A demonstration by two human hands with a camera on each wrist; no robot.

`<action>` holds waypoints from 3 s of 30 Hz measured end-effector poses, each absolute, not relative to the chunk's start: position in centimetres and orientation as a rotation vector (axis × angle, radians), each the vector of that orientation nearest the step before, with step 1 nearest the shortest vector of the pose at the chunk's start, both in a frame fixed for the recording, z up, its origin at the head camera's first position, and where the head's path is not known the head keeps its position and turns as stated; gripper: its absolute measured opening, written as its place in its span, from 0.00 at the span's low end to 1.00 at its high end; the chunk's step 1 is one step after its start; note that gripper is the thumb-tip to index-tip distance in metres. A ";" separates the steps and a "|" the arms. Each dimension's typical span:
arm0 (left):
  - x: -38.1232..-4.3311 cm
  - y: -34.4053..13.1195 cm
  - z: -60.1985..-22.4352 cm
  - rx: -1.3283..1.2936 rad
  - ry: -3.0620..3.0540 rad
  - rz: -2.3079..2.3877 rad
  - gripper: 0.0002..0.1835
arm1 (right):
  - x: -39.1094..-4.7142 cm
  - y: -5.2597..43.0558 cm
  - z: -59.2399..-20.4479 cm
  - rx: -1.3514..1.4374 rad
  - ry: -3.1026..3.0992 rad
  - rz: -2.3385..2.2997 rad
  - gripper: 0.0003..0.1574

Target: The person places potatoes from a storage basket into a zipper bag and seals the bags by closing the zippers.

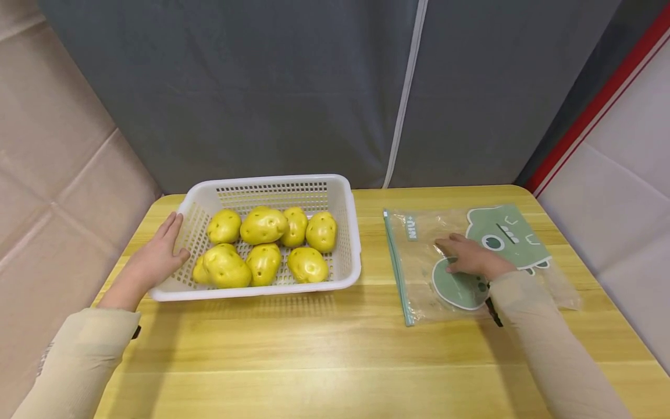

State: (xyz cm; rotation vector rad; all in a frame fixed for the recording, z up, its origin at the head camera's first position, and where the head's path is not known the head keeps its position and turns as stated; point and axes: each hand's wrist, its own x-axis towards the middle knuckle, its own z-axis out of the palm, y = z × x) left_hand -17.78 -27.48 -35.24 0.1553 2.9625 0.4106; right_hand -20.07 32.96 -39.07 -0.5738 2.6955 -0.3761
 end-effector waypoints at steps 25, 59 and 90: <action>-17.9 -27.6 -35.5 0.153 2.970 0.414 0.44 | -17.9 25.4 -38.2 -0.754 2.907 -0.416 0.32; -17.9 -27.4 -35.4 0.124 2.959 0.416 0.43 | -16.3 22.4 -40.1 -0.605 2.885 -0.273 0.40; -17.8 -27.4 -35.3 0.144 2.958 0.397 0.44 | -16.3 23.2 -36.1 -0.340 3.269 -0.453 0.29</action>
